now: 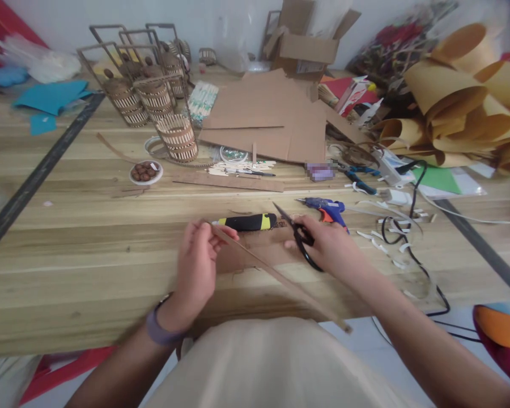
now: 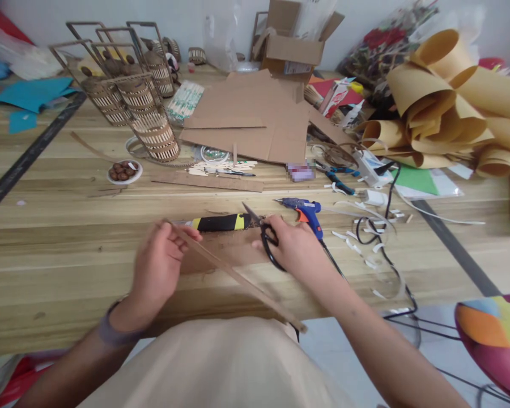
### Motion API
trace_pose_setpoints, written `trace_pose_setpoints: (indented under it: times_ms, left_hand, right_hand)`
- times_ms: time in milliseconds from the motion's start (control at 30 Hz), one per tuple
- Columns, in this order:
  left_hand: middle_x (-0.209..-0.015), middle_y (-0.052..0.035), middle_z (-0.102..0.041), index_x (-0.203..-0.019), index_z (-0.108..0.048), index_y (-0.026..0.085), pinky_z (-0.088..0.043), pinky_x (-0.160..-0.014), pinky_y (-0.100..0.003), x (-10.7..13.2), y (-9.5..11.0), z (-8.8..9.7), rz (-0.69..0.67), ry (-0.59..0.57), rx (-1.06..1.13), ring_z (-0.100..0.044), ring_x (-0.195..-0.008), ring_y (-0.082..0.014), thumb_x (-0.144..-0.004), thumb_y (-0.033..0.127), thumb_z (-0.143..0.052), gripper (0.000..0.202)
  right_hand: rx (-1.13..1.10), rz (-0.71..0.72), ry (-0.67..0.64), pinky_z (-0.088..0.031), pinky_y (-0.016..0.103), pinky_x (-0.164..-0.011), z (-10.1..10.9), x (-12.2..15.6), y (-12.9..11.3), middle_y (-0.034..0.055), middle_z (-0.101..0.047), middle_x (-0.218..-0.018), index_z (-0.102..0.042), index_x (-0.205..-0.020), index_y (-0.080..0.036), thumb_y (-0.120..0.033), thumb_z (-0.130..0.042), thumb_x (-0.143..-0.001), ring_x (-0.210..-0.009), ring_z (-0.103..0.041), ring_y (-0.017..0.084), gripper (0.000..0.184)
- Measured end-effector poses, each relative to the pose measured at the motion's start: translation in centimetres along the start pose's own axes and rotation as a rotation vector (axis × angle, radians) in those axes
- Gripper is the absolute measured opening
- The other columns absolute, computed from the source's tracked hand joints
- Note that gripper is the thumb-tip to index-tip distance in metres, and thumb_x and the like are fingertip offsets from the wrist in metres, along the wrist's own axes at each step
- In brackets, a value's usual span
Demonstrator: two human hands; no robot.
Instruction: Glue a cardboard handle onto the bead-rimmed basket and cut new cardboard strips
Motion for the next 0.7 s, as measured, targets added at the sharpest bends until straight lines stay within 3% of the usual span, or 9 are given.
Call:
trace_pose_setpoints:
  times_ms: [133,233,333,400,500,567,633,700]
  left_hand:
    - [-0.061,0.0022,-0.063,-0.07,-0.054,0.021,-0.051,-0.059,-0.024,-1.7,6.3,3.1,-0.112,0.172,0.16,-0.062,-0.059,-0.0122,-0.092,0.021,-0.052,0.022]
    - [-0.055,0.0051,-0.052,-0.068,-0.053,0.021,-0.051,-0.057,-0.021,-2.3,11.0,4.7,-0.195,0.276,0.212,-0.054,-0.053,-0.0085,-0.096,0.012,-0.045,0.031]
    - [-0.056,0.0065,-0.05,-0.073,-0.054,0.021,-0.03,-0.038,-0.016,-2.8,14.5,4.2,-0.269,0.2,0.082,-0.038,-0.041,-0.0058,-0.097,0.009,-0.046,0.028]
    - [-0.058,0.0057,-0.051,-0.076,-0.056,0.02,-0.019,-0.036,-0.018,-3.3,15.2,3.2,-0.305,0.098,-0.05,-0.029,-0.038,-0.0055,-0.098,0.013,-0.047,0.025]
    - [-0.059,0.0042,-0.052,-0.08,-0.064,0.021,-0.026,-0.041,-0.022,-4.1,13.1,-0.1,-0.343,-0.137,-0.54,-0.036,-0.042,-0.0092,-0.094,0.032,-0.062,0.018]
    - [-0.061,0.0031,-0.056,-0.085,-0.07,0.022,-0.04,-0.053,-0.026,-4.4,9.2,-2.9,-0.355,-0.353,-1.038,-0.052,-0.053,-0.0157,-0.084,0.04,-0.074,0.018]
    - [-0.088,-0.0046,-0.07,-0.097,-0.072,0.021,-0.049,-0.071,-0.032,-4.4,4.8,-4.9,-0.397,-0.538,-1.429,-0.067,-0.08,-0.0252,-0.08,0.033,-0.078,0.021]
    - [-0.105,-0.0117,-0.072,-0.104,-0.071,0.019,-0.05,-0.077,-0.037,-4.8,1.2,-5.7,-0.407,-0.644,-1.709,-0.069,-0.092,-0.0312,-0.083,0.028,-0.074,0.023]
  right_hand:
    - [0.175,-0.076,-0.057,-0.044,0.038,-0.08,-0.5,-2.4,2.4,0.0142,-0.076,-0.107,-0.059,-0.13,-0.016,-0.03,-0.054,-0.095,-0.097,-0.07,0.031,0.038]
    - [0.26,-0.093,-0.118,-0.043,0.04,-0.083,-0.9,-3.4,2.1,0.018,-0.072,-0.116,-0.059,-0.132,-0.013,-0.024,-0.055,-0.094,-0.104,-0.067,0.033,0.039]
    - [0.283,0.007,-0.043,-0.042,0.042,-0.085,-0.2,-3.7,-0.3,0.0192,-0.07,-0.119,-0.067,-0.12,-0.013,-0.026,-0.052,-0.098,-0.106,-0.064,0.034,0.03]
    - [0.216,0.125,-0.019,-0.042,0.041,-0.087,-0.3,-3.9,-2.4,0.0167,-0.069,-0.122,-0.068,-0.119,-0.016,-0.029,-0.053,-0.099,-0.108,-0.062,0.033,0.028]
    - [0.126,0.247,-0.087,-0.042,0.039,-0.09,-1.5,-4.6,-4.4,0.0138,-0.068,-0.127,-0.064,-0.127,-0.017,-0.03,-0.061,-0.095,-0.113,-0.06,0.03,0.034]
    - [0.108,0.279,-0.15,-0.041,0.037,-0.09,-2.4,-5.2,-5.0,0.0133,-0.069,-0.124,-0.063,-0.128,-0.017,-0.026,-0.064,-0.093,-0.111,-0.061,0.029,0.036]
    - [0.097,0.318,-0.172,-0.041,0.037,-0.09,-2.6,-5.7,-5.4,0.0128,-0.07,-0.12,-0.064,-0.125,-0.017,-0.025,-0.063,-0.094,-0.109,-0.061,0.027,0.033]
    - [0.076,0.357,-0.146,-0.04,0.038,-0.091,-2.3,-6.0,-5.7,0.0125,-0.07,-0.118,-0.065,-0.124,-0.017,-0.028,-0.062,-0.095,-0.11,-0.06,0.027,0.031]
Point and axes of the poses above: each hand's wrist, its own x-axis away from the middle knuckle, its own z-axis out of the back of the hand, y = z × x, the point moved 10 cm from there along -x, towards the middle knuckle
